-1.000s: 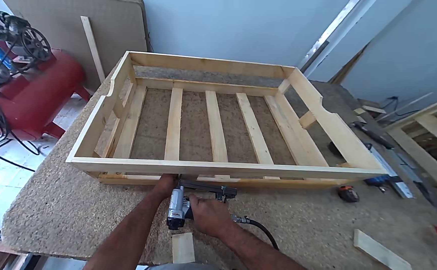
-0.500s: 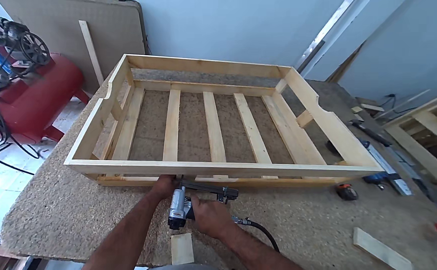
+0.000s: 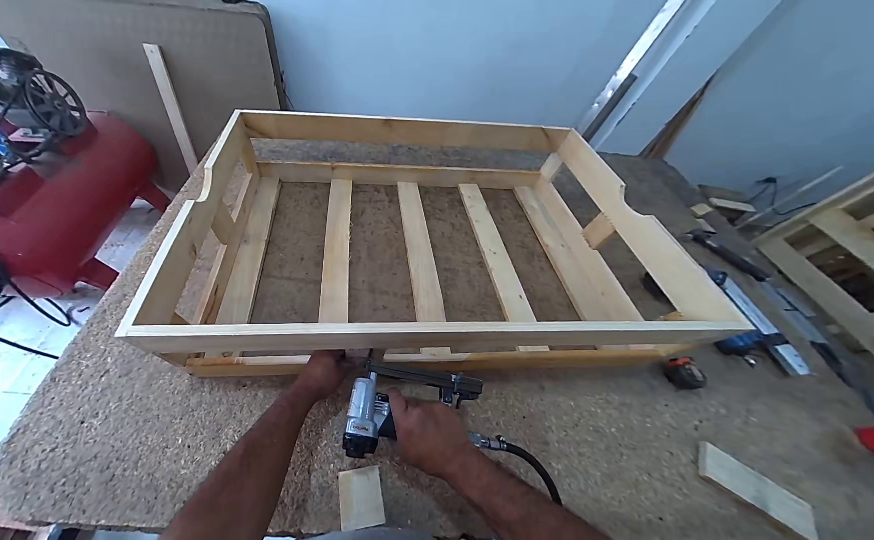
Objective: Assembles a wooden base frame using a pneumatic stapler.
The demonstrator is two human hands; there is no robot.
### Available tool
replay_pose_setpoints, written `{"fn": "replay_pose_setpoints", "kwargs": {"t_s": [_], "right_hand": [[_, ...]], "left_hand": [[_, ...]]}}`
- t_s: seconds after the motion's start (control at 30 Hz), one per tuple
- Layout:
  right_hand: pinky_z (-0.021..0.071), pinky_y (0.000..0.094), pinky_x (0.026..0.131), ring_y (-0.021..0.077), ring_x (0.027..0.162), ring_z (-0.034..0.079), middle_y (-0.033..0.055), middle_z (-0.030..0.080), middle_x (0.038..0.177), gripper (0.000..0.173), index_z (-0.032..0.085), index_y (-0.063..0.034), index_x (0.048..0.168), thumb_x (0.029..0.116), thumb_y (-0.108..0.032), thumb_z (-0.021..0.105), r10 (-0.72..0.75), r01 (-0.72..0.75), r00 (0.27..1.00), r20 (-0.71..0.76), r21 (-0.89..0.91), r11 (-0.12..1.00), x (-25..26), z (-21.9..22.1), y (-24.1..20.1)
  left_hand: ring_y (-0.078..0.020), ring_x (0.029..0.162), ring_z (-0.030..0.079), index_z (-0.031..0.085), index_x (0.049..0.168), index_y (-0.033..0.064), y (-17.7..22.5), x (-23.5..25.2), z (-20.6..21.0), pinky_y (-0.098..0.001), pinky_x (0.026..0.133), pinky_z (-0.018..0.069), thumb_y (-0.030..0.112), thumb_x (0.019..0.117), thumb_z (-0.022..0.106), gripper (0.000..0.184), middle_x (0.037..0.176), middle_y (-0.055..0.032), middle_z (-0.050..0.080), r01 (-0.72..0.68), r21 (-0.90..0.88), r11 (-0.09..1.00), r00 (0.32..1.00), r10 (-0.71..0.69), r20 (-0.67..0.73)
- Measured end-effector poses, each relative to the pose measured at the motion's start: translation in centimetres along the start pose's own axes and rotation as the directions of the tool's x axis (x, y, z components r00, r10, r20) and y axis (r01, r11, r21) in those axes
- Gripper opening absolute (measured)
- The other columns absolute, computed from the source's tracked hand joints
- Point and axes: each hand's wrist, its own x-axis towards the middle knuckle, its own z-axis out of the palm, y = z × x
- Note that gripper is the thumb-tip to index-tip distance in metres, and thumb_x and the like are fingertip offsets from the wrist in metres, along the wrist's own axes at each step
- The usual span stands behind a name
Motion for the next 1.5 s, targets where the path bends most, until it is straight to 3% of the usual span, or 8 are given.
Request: {"fn": "replay_pose_setpoints", "kwargs": {"t_s": [0.63, 0.83, 1.1, 1.23, 1.3, 1.37, 1.43, 1.5], "right_hand": [[0.0566, 0.0612, 0.077, 0.0439, 0.096, 0.072, 0.023, 0.071, 0.105, 0.064, 0.041, -0.004, 0.15, 0.094, -0.026, 0.064, 0.029, -0.029, 1.0, -0.01, 0.033, 0.999, -0.7, 0.3, 1.6], [0.0573, 0.0596, 0.077, 0.0426, 0.094, 0.072, 0.0218, 0.072, 0.104, 0.063, 0.042, -0.0038, 0.15, 0.0944, -0.024, 0.063, 0.025, -0.024, 0.999, -0.024, 0.026, 0.999, -0.6, 0.5, 1.7], [0.0574, 0.06, 0.076, 0.045, 0.093, 0.071, 0.0243, 0.07, 0.104, 0.063, 0.034, -0.0045, 0.154, 0.0965, -0.012, 0.058, -0.053, 0.054, 0.996, 0.068, -0.003, 0.999, -0.4, 1.4, 0.9], [0.0563, 0.062, 0.077, 0.0461, 0.093, 0.071, 0.0246, 0.07, 0.101, 0.059, 0.032, -0.0061, 0.155, 0.0995, -0.011, 0.053, -0.085, 0.086, 0.985, 0.151, 0.001, 0.996, 1.0, 3.2, -0.3], [0.0565, 0.0619, 0.076, 0.046, 0.094, 0.071, 0.0244, 0.07, 0.103, 0.056, 0.033, -0.0054, 0.153, 0.1002, -0.011, 0.052, -0.082, 0.081, 0.986, 0.144, 0.012, 0.997, 2.0, 4.0, -0.6], [0.0565, 0.062, 0.076, 0.0461, 0.095, 0.071, 0.0244, 0.07, 0.104, 0.055, 0.035, -0.0049, 0.152, 0.1007, -0.012, 0.051, -0.081, 0.079, 0.988, 0.135, 0.015, 0.997, 2.7, 4.4, -0.7], [0.0562, 0.0623, 0.078, 0.0468, 0.096, 0.07, 0.0252, 0.069, 0.105, 0.053, 0.034, -0.0041, 0.152, 0.1016, -0.012, 0.05, -0.084, 0.083, 0.985, 0.154, 0.016, 0.996, 3.4, 4.6, -0.7], [0.0554, 0.0631, 0.079, 0.0477, 0.097, 0.07, 0.0264, 0.069, 0.105, 0.053, 0.034, -0.0033, 0.153, 0.1026, -0.012, 0.048, -0.085, 0.08, 0.983, 0.163, 0.034, 0.996, 3.9, 4.8, -0.6]], "left_hand": [[-0.0313, 0.106, 0.069, 0.074, 0.105, 0.0064, 0.6, -0.3, -0.5, -0.0561, 0.099, 0.0506, 0.052, 0.1033, 0.055, 0.049, 0.103, -0.0147, 0.073, 0.072, 0.062, 0.995, 0.996, -0.075, 0.046], [-0.0285, 0.119, 0.065, 0.072, 0.118, 0.0082, 0.8, -0.1, -0.4, -0.0521, 0.107, 0.0475, 0.034, 0.1046, 0.056, 0.033, 0.118, -0.0126, 0.072, 0.044, 0.205, 0.978, 0.997, -0.057, 0.061], [-0.0314, 0.119, 0.065, 0.07, 0.119, 0.0038, 0.5, 0.0, 0.7, -0.0524, 0.107, 0.0487, 0.031, 0.1039, 0.057, 0.034, 0.12, -0.0162, 0.07, 0.008, 0.249, 0.969, 1.0, -0.003, -0.02], [-0.028, 0.127, 0.061, 0.068, 0.127, 0.0091, -1.0, -1.2, 1.5, -0.0478, 0.114, 0.0435, 0.036, 0.1056, 0.054, 0.038, 0.127, -0.0113, 0.069, 0.023, 0.359, 0.933, 0.992, 0.023, -0.125], [-0.0298, 0.134, 0.055, 0.066, 0.134, 0.0106, -1.7, -3.3, 1.7, -0.0465, 0.117, 0.041, 0.032, 0.1042, 0.057, 0.038, 0.137, -0.0128, 0.063, 0.07, 0.267, 0.961, 0.949, 0.018, -0.315], [-0.0275, 0.135, 0.054, 0.064, 0.133, 0.0086, -0.7, -6.4, 1.5, -0.0444, 0.116, 0.0434, 0.029, 0.105, 0.056, 0.036, 0.14, -0.0126, 0.061, 0.128, 0.079, 0.989, 0.927, -0.091, -0.363], [-0.0234, 0.118, 0.066, 0.063, 0.133, 0.0058, 1.2, -8.8, 1.4, -0.044, 0.105, 0.052, 0.033, 0.1059, 0.054, 0.039, 0.127, -0.0114, 0.068, 0.238, -0.187, 0.953, 0.939, -0.275, -0.206], [-0.0232, 0.101, 0.071, 0.06, 0.133, 0.0025, 1.3, -9.5, 2.9, -0.0439, 0.093, 0.0578, 0.04, 0.1077, 0.049, 0.046, 0.112, -0.0141, 0.071, 0.286, -0.483, 0.828, 0.943, -0.331, -0.008]]}}
